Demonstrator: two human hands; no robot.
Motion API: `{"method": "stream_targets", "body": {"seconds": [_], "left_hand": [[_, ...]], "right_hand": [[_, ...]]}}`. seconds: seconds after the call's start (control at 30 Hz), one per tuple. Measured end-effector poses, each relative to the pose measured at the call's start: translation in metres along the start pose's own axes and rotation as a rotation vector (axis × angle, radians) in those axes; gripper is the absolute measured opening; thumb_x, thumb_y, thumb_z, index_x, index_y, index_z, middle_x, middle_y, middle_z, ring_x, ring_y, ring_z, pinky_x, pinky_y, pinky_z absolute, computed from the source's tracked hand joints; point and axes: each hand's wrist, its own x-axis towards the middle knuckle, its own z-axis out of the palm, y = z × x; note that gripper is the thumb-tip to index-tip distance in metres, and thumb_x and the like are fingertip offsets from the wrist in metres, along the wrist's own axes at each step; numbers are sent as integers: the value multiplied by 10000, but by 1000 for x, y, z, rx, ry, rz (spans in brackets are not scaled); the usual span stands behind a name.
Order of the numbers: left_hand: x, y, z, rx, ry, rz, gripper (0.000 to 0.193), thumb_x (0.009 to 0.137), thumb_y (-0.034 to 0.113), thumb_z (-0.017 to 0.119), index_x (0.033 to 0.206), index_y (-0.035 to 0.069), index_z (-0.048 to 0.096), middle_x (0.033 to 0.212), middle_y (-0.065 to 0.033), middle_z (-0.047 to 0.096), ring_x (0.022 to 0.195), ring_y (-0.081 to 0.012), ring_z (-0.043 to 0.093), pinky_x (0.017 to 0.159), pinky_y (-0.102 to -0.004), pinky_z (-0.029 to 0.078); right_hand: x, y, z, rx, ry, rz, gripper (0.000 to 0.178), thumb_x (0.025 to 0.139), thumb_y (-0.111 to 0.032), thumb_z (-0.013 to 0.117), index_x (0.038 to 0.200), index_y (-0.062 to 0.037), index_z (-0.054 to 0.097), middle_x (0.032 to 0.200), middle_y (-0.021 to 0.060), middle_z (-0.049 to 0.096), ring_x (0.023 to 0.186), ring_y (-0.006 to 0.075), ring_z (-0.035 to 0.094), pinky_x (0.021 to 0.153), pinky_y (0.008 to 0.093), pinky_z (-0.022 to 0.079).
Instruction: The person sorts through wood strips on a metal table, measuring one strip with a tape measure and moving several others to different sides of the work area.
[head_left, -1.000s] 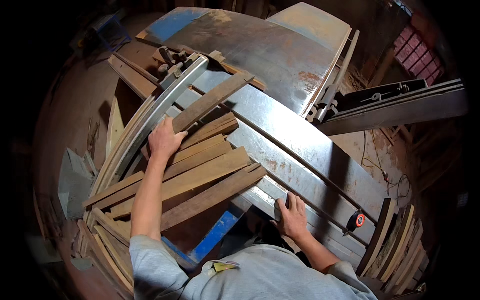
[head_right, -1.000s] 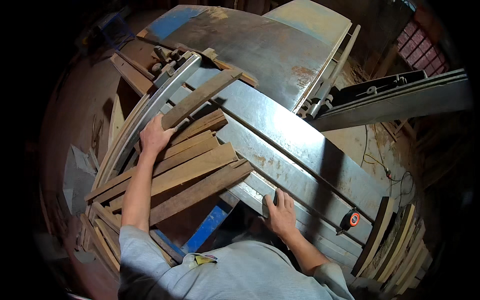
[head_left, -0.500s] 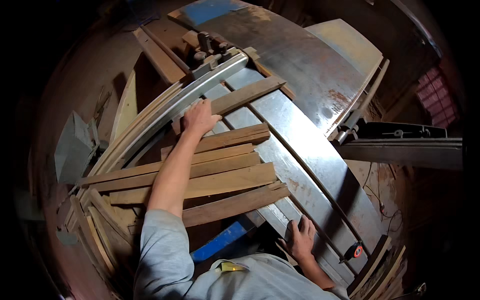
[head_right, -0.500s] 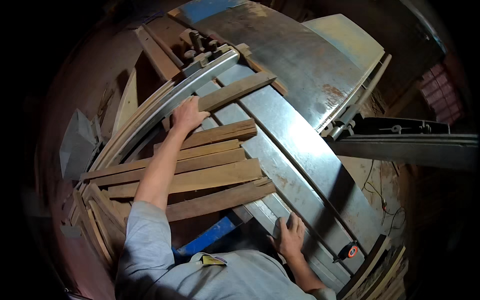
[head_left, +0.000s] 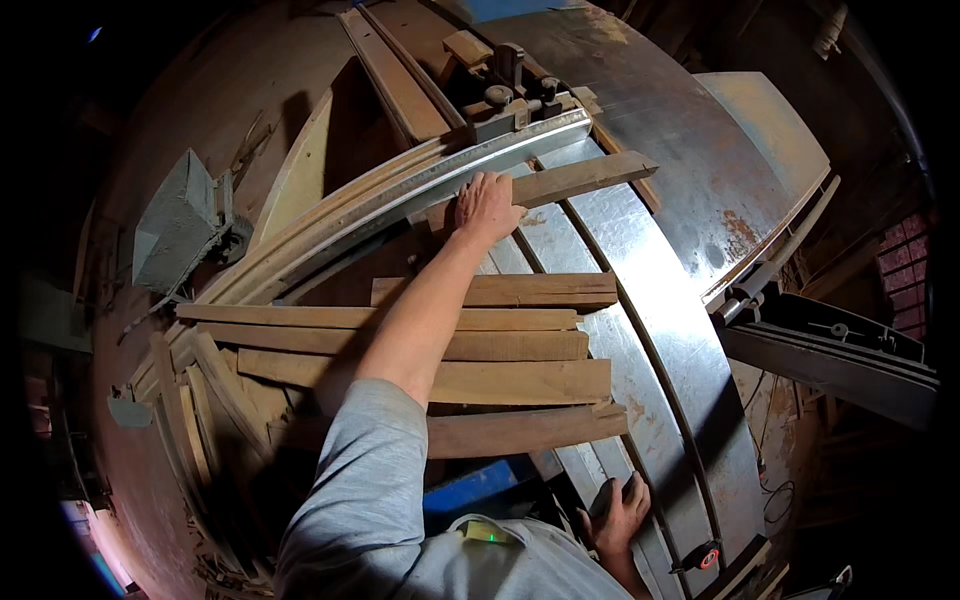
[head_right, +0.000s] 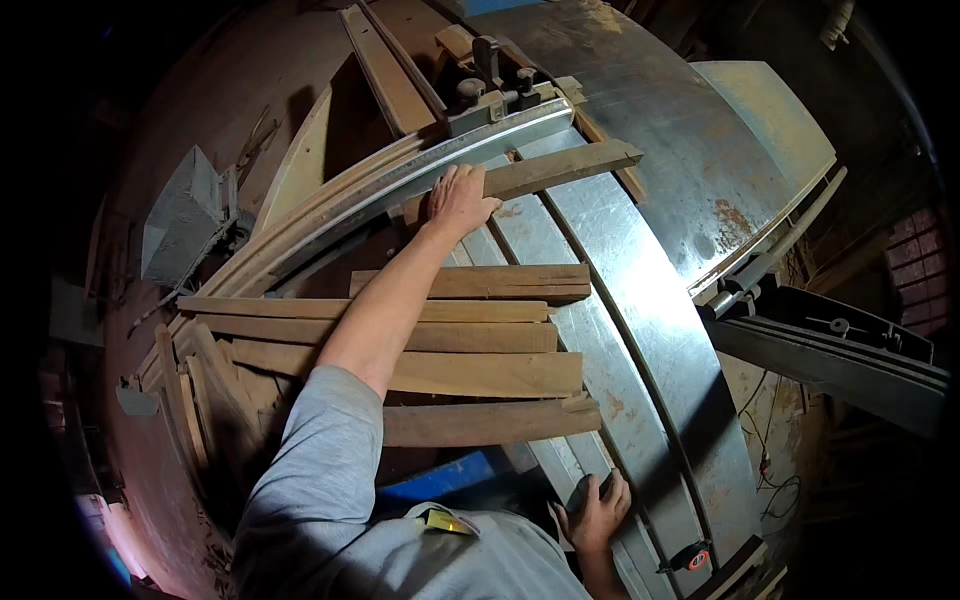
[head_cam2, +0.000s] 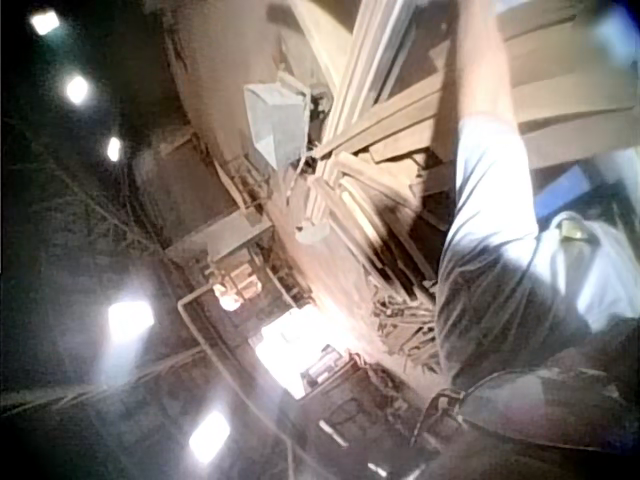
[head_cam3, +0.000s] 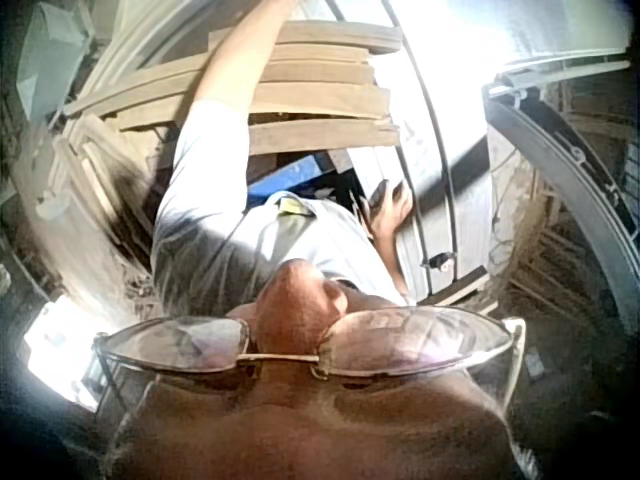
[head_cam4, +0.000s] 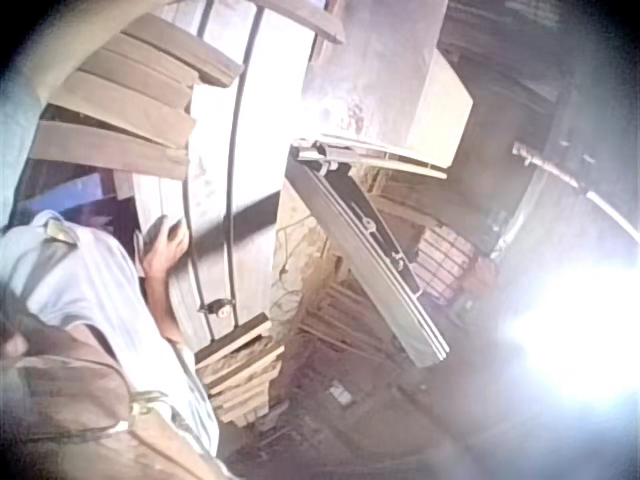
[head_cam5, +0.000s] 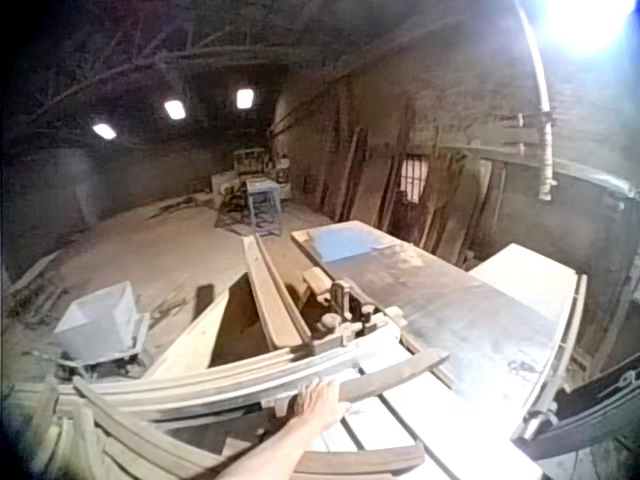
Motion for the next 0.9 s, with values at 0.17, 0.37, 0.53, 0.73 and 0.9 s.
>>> {"method": "stream_targets", "body": {"seconds": [0.17, 0.37, 0.53, 0.73, 0.9], "left_hand": [[11, -7, 8, 13, 65, 30, 528, 824, 322, 818, 1220, 8, 662, 1185, -185, 654, 1211, -352, 567, 1042, -475, 435], [13, -17, 21, 68, 261, 96, 437, 788, 308, 855, 1083, 45, 668, 1097, -151, 623, 1150, -330, 564, 1004, -490, 438], [18, -13, 19, 111, 230, 75, 540, 785, 310, 858, 1206, 26, 673, 1179, -157, 594, 1182, -353, 526, 1012, -505, 427], [20, -12, 23, 120, 238, 46, 557, 795, 320, 861, 1231, 42, 654, 1227, -158, 582, 1206, -366, 516, 1039, -521, 409], [21, -10, 18, 157, 262, 52, 496, 816, 326, 849, 1162, 42, 635, 1205, -163, 590, 1178, -364, 535, 1024, -507, 428]], "right_hand": [[-2, 5, 3, 4, -8, -13, 864, 597, -344, 923, 1317, -37, 557, 1535, 340, 350, 1381, 531, 337, 1135, 632, 307], [-1, 0, 1, 40, -12, -15, 877, 593, -322, 925, 1319, -11, 543, 1526, 354, 342, 1379, 533, 329, 1131, 636, 316], [1, -6, -2, 75, -8, -14, 847, 611, -331, 925, 1301, -4, 558, 1512, 364, 350, 1360, 543, 351, 1129, 630, 322], [2, 0, -4, 14, 45, -30, 808, 634, -409, 936, 1293, -68, 615, 1490, 310, 388, 1342, 500, 402, 1102, 597, 372], [4, -1, -9, 52, 60, -44, 785, 641, -405, 932, 1277, -63, 623, 1476, 309, 407, 1332, 502, 412, 1106, 584, 375]]}}
